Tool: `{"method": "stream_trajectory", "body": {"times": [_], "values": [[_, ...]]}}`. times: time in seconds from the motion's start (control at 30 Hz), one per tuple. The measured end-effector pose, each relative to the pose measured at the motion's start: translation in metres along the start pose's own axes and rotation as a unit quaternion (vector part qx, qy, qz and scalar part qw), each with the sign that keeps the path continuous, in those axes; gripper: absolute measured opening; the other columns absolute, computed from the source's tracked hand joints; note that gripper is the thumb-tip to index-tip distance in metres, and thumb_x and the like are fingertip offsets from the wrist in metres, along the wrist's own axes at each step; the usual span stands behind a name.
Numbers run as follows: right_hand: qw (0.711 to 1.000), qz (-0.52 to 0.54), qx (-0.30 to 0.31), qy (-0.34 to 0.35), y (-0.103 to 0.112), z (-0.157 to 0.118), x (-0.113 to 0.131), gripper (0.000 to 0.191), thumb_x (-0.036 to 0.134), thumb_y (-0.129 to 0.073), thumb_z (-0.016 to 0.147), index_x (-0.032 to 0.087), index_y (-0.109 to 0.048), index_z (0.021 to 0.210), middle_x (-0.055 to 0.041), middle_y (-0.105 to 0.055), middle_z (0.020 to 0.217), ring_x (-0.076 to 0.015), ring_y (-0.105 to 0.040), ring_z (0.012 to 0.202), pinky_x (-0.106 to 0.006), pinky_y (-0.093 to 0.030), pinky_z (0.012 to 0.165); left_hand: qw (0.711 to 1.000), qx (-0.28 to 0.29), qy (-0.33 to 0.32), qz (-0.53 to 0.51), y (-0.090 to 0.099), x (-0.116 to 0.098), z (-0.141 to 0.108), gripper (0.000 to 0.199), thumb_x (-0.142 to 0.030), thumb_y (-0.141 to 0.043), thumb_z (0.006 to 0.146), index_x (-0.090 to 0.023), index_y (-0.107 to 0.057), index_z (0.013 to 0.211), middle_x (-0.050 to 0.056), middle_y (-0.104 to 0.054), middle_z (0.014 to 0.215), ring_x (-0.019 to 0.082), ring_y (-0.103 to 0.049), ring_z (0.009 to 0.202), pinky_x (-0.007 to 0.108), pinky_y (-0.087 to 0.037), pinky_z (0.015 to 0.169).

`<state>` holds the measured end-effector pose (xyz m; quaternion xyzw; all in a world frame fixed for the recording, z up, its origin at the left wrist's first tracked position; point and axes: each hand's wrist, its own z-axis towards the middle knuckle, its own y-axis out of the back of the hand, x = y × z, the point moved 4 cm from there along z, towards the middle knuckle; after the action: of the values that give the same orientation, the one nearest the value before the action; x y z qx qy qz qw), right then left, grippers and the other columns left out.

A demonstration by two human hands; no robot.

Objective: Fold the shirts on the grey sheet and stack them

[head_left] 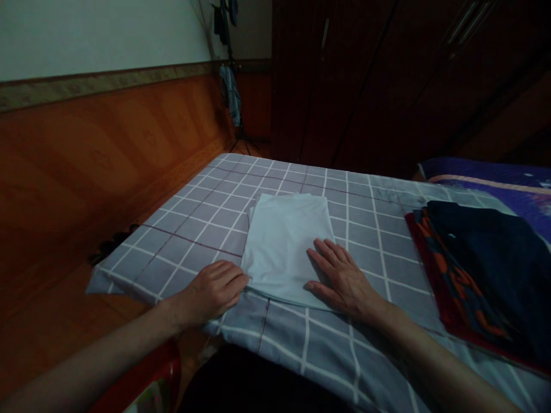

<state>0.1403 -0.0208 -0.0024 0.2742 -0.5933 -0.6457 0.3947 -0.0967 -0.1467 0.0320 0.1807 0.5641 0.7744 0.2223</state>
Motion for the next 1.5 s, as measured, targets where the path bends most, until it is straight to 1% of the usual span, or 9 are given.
{"method": "stream_trajectory", "body": {"times": [0.17,0.33,0.6,0.77,0.97,1.1,1.27,1.4,1.5], "values": [[0.997,0.044,0.009,0.067,0.012,-0.004,0.028,0.07,0.058,-0.051,0.085,0.017,-0.039,0.14,-0.0135,-0.035,0.148,-0.0323,-0.025,0.137,-0.052,-0.03,0.108,0.998,-0.067,0.001,-0.01,0.015,0.006,0.009,0.015,-0.009,-0.047,0.086,-0.013,-0.059,0.095,0.005,-0.062,0.076,0.018,-0.059,0.071,0.032,-0.05,0.066],[0.995,0.024,-0.021,0.095,0.016,-0.007,0.048,0.052,0.026,-0.057,0.081,0.012,-0.05,0.13,-0.0146,-0.048,0.137,-0.0313,-0.039,0.129,-0.048,-0.038,0.104,0.994,-0.101,0.027,-0.033,0.018,0.015,0.016,0.022,-0.006,-0.049,0.084,-0.013,-0.057,0.104,0.006,-0.065,0.084,0.018,-0.06,0.077,0.031,-0.051,0.071],[0.997,-0.065,-0.017,0.046,0.017,-0.005,0.036,0.02,0.006,-0.055,0.072,0.015,-0.064,0.087,-0.0111,-0.067,0.092,-0.0234,-0.06,0.082,-0.037,-0.051,0.072,0.998,-0.003,0.027,-0.048,0.002,0.005,0.01,0.022,-0.007,-0.046,0.08,-0.017,-0.059,0.094,0.005,-0.059,0.077,0.02,-0.056,0.075,0.035,-0.049,0.07],[0.99,-0.114,-0.047,0.063,0.017,-0.018,0.033,0.023,0.006,-0.053,0.075,0.013,-0.064,0.095,-0.0131,-0.067,0.102,-0.0251,-0.062,0.09,-0.036,-0.053,0.072,0.999,0.001,-0.004,-0.047,-0.006,-0.006,0.006,0.034,-0.008,-0.051,0.076,-0.015,-0.056,0.109,0.012,-0.059,0.104,0.025,-0.054,0.101,0.041,-0.048,0.088],[0.983,-0.107,-0.132,0.065,0.038,-0.045,0.022,0.039,-0.003,-0.04,0.075,0.013,-0.065,0.1,-0.012,-0.07,0.103,-0.0244,-0.065,0.093,-0.037,-0.055,0.075,0.994,-0.061,-0.026,-0.088,0.012,-0.01,0.013,0.023,-0.002,-0.045,0.081,-0.016,-0.059,0.09,0.006,-0.062,0.086,0.019,-0.057,0.085,0.034,-0.048,0.081],[0.982,-0.078,-0.147,0.085,0.066,-0.067,0.031,0.045,-0.003,-0.037,0.074,0.016,-0.065,0.104,-0.009,-0.07,0.106,-0.0232,-0.066,0.096,-0.035,-0.057,0.073,0.986,0.019,-0.018,-0.167,0.027,-0.021,0.012,0.025,0.001,-0.043,0.079,-0.018,-0.059,0.085,0.003,-0.061,0.08,0.016,-0.055,0.077,0.029,-0.047,0.074],[0.996,0.011,-0.044,0.074,0.078,-0.079,0.043,0.04,0.004,-0.043,0.072,0.02,-0.067,0.1,-0.0077,-0.07,0.109,-0.0236,-0.064,0.102,-0.036,-0.054,0.085,0.936,0.181,-0.003,-0.3,0.029,-0.028,0.019,0.021,-0.003,-0.052,0.075,-0.021,-0.061,0.082,0.0,-0.063,0.081,0.015,-0.057,0.078,0.025,-0.045,0.073],[0.996,0.051,0.017,0.065,0.082,-0.075,0.041,0.044,0.005,-0.047,0.071,0.021,-0.065,0.109,-0.0079,-0.066,0.118,-0.0248,-0.062,0.107,-0.037,-0.052,0.089,0.872,0.175,0.005,-0.457,0.022,-0.02,0.07,0.028,-0.013,-0.055,0.083,-0.02,-0.063,0.108,0.005,-0.066,0.103,0.017,-0.059,0.098,0.028,-0.045,0.089],[0.99,0.105,0.059,0.071,0.091,-0.068,0.04,0.048,0.006,-0.052,0.071,0.022,-0.063,0.115,-0.0065,-0.064,0.122,-0.023,-0.06,0.11,-0.032,-0.052,0.089,0.8,0.159,-0.004,-0.578,-0.005,-0.015,0.114,0.036,-0.026,-0.054,0.088,-0.019,-0.056,0.124,0.009,-0.06,0.122,0.019,-0.055,0.112,0.034,-0.04,0.098]]}}
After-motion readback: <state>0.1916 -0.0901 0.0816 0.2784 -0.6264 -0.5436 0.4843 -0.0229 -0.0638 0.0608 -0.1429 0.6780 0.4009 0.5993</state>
